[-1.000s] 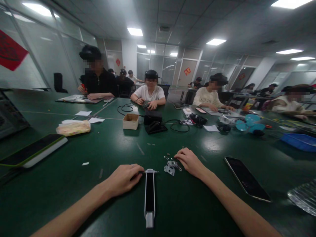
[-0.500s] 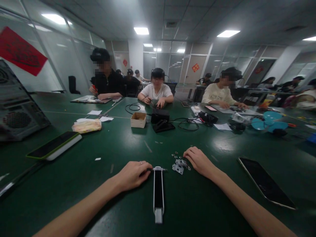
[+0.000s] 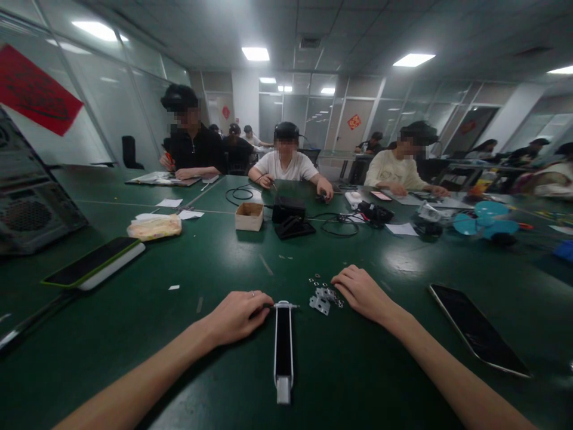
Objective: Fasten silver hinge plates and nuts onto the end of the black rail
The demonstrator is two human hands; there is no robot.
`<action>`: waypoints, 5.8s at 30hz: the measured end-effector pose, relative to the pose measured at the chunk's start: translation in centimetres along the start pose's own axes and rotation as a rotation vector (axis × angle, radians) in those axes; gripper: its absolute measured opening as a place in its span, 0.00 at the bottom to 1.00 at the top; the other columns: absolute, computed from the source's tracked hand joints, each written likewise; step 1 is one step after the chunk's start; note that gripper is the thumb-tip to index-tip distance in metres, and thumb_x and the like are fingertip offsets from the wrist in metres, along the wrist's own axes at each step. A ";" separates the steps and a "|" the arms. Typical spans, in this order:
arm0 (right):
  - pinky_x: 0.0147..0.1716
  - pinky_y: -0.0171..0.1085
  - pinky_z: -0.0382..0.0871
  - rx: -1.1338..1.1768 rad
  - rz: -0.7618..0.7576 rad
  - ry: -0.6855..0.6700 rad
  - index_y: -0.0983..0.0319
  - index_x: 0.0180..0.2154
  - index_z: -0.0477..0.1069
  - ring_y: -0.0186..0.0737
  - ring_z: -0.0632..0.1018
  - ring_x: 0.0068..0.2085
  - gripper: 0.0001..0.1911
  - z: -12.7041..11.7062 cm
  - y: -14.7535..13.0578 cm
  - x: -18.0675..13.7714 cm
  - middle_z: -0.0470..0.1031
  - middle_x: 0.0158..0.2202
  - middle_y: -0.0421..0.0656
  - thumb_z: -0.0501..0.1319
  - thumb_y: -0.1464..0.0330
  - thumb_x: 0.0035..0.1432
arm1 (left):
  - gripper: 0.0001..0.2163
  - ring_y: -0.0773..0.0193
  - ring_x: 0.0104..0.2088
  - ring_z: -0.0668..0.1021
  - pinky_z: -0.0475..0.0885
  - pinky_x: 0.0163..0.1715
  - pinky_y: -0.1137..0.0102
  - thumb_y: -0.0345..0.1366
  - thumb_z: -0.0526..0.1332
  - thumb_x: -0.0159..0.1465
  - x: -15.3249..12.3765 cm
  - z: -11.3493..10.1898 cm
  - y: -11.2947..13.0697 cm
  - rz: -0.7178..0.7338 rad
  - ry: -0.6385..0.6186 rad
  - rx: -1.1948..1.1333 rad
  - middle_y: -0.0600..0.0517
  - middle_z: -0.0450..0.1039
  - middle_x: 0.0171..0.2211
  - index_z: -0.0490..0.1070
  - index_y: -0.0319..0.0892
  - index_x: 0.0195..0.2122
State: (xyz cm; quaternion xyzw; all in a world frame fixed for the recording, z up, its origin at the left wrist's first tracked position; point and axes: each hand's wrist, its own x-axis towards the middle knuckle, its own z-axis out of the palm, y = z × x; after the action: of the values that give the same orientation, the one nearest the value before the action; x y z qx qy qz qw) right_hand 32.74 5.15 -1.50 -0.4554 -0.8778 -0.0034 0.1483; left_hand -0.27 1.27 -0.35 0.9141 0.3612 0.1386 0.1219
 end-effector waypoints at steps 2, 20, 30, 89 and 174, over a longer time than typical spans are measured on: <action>0.39 0.42 0.66 -0.005 -0.001 -0.006 0.61 0.41 0.73 0.44 0.72 0.41 0.11 0.0 0.1 -0.1 0.75 0.39 0.47 0.53 0.70 0.63 | 0.09 0.63 0.32 0.77 0.69 0.31 0.72 0.32 0.51 0.66 0.0 0.0 0.0 -0.002 -0.004 -0.001 0.50 0.74 0.36 0.68 0.41 0.45; 0.35 0.41 0.67 0.017 0.090 0.010 0.63 0.34 0.67 0.42 0.71 0.35 0.08 0.6 -0.4 0.1 0.70 0.35 0.48 0.50 0.71 0.63 | 0.09 0.62 0.33 0.77 0.69 0.33 0.71 0.32 0.51 0.67 0.0 -0.2 0.1 -0.005 -0.017 0.001 0.49 0.74 0.36 0.68 0.41 0.45; 0.35 0.41 0.65 0.037 0.030 0.163 0.64 0.34 0.63 0.42 0.69 0.34 0.10 0.7 -1.3 0.3 0.67 0.33 0.47 0.45 0.72 0.64 | 0.10 0.63 0.33 0.77 0.69 0.32 0.71 0.32 0.51 0.67 0.0 0.0 0.1 -0.004 0.004 0.008 0.49 0.74 0.37 0.68 0.41 0.45; 0.34 0.41 0.61 0.136 -0.132 0.138 0.63 0.42 0.75 0.42 0.68 0.38 0.10 1.1 -9.0 0.3 0.73 0.37 0.47 0.56 0.72 0.62 | 0.10 0.62 0.35 0.80 0.73 0.36 0.71 0.33 0.56 0.64 0.6 -0.3 0.0 -0.272 0.098 -0.435 0.51 0.80 0.35 0.77 0.41 0.40; 0.35 0.39 0.58 0.062 -0.205 0.433 0.64 0.35 0.74 0.40 0.70 0.36 0.08 -2.1 -7.2 0.8 0.75 0.33 0.45 0.57 0.68 0.61 | 0.08 0.67 0.24 0.73 0.67 0.26 0.74 0.35 0.57 0.60 3.4 -2.9 2.7 -0.177 0.166 -0.223 0.54 0.76 0.28 0.75 0.40 0.34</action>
State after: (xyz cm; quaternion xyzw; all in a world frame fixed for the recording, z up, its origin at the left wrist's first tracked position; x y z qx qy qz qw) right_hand 27.10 1.23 1.67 -0.3476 -0.8669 -0.0891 0.3460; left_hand 2.81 2.09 3.73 0.8449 0.4314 0.2415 0.2043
